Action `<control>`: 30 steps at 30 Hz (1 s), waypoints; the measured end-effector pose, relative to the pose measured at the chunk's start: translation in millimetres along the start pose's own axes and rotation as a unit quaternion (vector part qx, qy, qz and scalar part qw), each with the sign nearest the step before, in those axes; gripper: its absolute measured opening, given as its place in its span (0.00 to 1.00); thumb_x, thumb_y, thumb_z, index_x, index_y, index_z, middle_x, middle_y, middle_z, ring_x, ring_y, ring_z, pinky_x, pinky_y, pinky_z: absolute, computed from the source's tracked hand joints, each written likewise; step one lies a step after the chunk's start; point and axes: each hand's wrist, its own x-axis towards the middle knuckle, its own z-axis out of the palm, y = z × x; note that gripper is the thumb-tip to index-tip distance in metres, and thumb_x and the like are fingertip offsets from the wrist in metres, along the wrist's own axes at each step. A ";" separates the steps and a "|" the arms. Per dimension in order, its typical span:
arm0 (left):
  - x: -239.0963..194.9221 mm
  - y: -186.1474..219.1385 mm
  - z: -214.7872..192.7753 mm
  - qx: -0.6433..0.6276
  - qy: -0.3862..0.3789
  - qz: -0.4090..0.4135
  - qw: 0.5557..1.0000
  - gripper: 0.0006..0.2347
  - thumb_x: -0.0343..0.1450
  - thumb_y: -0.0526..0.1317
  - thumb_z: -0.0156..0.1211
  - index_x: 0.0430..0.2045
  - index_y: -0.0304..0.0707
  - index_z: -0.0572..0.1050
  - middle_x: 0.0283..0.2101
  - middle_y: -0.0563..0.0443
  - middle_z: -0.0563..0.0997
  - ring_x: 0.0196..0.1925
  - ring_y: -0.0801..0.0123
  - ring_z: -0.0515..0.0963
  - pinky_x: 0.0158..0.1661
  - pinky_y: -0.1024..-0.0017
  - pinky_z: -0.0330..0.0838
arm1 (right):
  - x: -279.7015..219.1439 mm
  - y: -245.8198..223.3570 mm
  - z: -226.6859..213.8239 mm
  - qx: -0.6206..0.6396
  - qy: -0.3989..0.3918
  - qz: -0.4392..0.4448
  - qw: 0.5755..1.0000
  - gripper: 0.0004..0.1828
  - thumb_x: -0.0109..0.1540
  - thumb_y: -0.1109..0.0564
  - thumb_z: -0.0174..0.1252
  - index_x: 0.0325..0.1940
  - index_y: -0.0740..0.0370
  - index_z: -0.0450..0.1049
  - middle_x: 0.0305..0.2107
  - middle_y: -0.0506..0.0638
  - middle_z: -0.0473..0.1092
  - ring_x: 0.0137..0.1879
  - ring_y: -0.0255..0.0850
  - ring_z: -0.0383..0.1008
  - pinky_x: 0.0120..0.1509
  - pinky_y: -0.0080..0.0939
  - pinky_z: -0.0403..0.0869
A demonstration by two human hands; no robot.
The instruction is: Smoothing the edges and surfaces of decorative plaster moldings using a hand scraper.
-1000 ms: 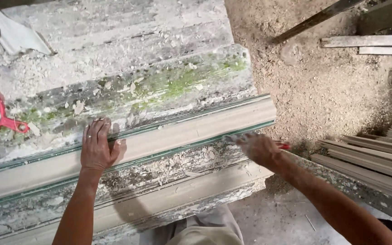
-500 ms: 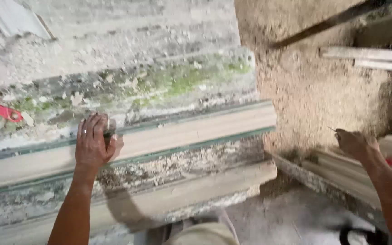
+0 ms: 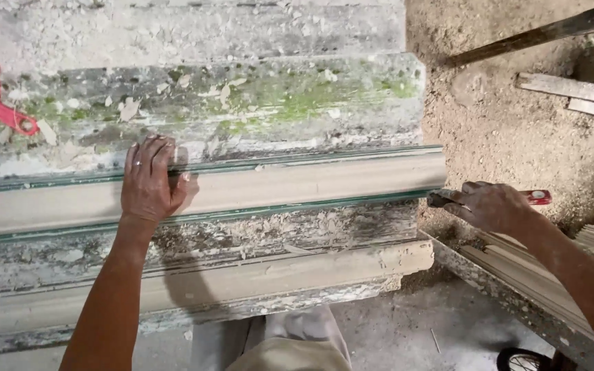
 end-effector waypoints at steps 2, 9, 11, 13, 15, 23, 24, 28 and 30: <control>4.4 -0.2 -1.3 -0.005 0.023 0.007 1.000 0.24 0.76 0.53 0.45 0.59 0.34 0.72 0.58 0.37 0.76 0.64 0.44 0.77 0.64 0.47 0.66 | 0.8 -8.2 -34.9 0.080 -0.101 -0.034 0.991 0.29 0.70 0.33 0.30 0.60 0.46 0.71 0.36 0.45 0.78 0.48 0.34 0.83 0.57 0.38 0.81; -1.7 -0.7 10.4 -0.037 0.090 0.009 0.995 0.23 0.76 0.50 0.42 0.59 0.34 0.71 0.59 0.37 0.75 0.64 0.43 0.76 0.63 0.46 0.65 | 41.6 -147.2 -118.3 0.175 -0.027 -0.053 0.983 0.30 0.68 0.27 0.35 0.65 0.36 0.69 0.49 0.50 0.75 0.55 0.52 0.80 0.61 0.57 0.77; -0.9 -1.7 5.9 -0.092 0.133 -0.014 0.987 0.20 0.75 0.47 0.43 0.59 0.36 0.71 0.59 0.38 0.75 0.64 0.44 0.75 0.64 0.46 0.65 | 53.9 -207.8 -178.3 0.179 -0.001 -0.105 0.978 0.27 0.68 0.29 0.36 0.60 0.37 0.72 0.46 0.51 0.76 0.55 0.50 0.80 0.60 0.56 0.77; -7.4 4.8 -3.7 -0.126 0.204 -0.089 0.967 0.20 0.77 0.46 0.41 0.58 0.34 0.71 0.60 0.37 0.74 0.65 0.44 0.74 0.65 0.48 0.63 | 73.8 -266.5 -241.8 0.169 0.038 -0.119 0.978 0.28 0.68 0.29 0.36 0.59 0.38 0.73 0.44 0.52 0.77 0.53 0.52 0.80 0.58 0.57 0.77; -26.3 10.9 -35.2 -0.160 0.267 -0.166 0.936 0.19 0.78 0.45 0.39 0.57 0.32 0.71 0.61 0.36 0.74 0.66 0.43 0.73 0.67 0.49 0.61 | 80.8 -320.8 -305.1 0.160 0.069 -0.142 0.974 0.28 0.68 0.29 0.36 0.58 0.39 0.74 0.42 0.54 0.77 0.51 0.54 0.81 0.56 0.59 0.77; -307.4 -47.0 -205.1 -0.209 0.300 -0.342 0.865 0.17 0.81 0.44 0.42 0.59 0.29 0.66 0.63 0.35 0.71 0.67 0.43 0.71 0.67 0.49 0.66 | 101.5 -566.5 -543.7 0.171 0.062 -0.158 0.971 0.23 0.71 0.41 0.38 0.59 0.53 0.71 0.47 0.57 0.76 0.51 0.56 0.78 0.49 0.58 0.77; -349.3 -58.2 -221.0 -0.198 0.305 -0.355 0.861 0.17 0.81 0.44 0.42 0.59 0.29 0.66 0.63 0.35 0.71 0.67 0.43 0.71 0.67 0.49 0.66 | 103.9 -600.5 -572.8 0.159 0.060 -0.170 0.971 0.23 0.71 0.41 0.38 0.59 0.53 0.71 0.47 0.57 0.76 0.51 0.56 0.78 0.49 0.58 0.77; -468.9 -102.5 -269.9 -0.125 0.301 -0.497 0.804 0.18 0.79 0.42 0.45 0.62 0.29 0.65 0.64 0.35 0.71 0.68 0.45 0.70 0.67 0.53 0.64 | 141.7 -720.7 -681.0 0.150 0.099 -0.188 0.966 0.34 0.69 0.28 0.37 0.59 0.54 0.71 0.50 0.55 0.74 0.54 0.52 0.75 0.51 0.56 0.77; -506.9 -126.0 -285.8 -0.077 0.307 -0.542 0.779 0.17 0.78 0.42 0.47 0.59 0.29 0.69 0.62 0.35 0.74 0.66 0.46 0.73 0.65 0.54 0.66 | 158.4 -776.0 -734.3 0.137 0.115 -0.204 0.963 0.32 0.71 0.32 0.37 0.59 0.56 0.71 0.51 0.55 0.74 0.55 0.52 0.75 0.48 0.53 0.77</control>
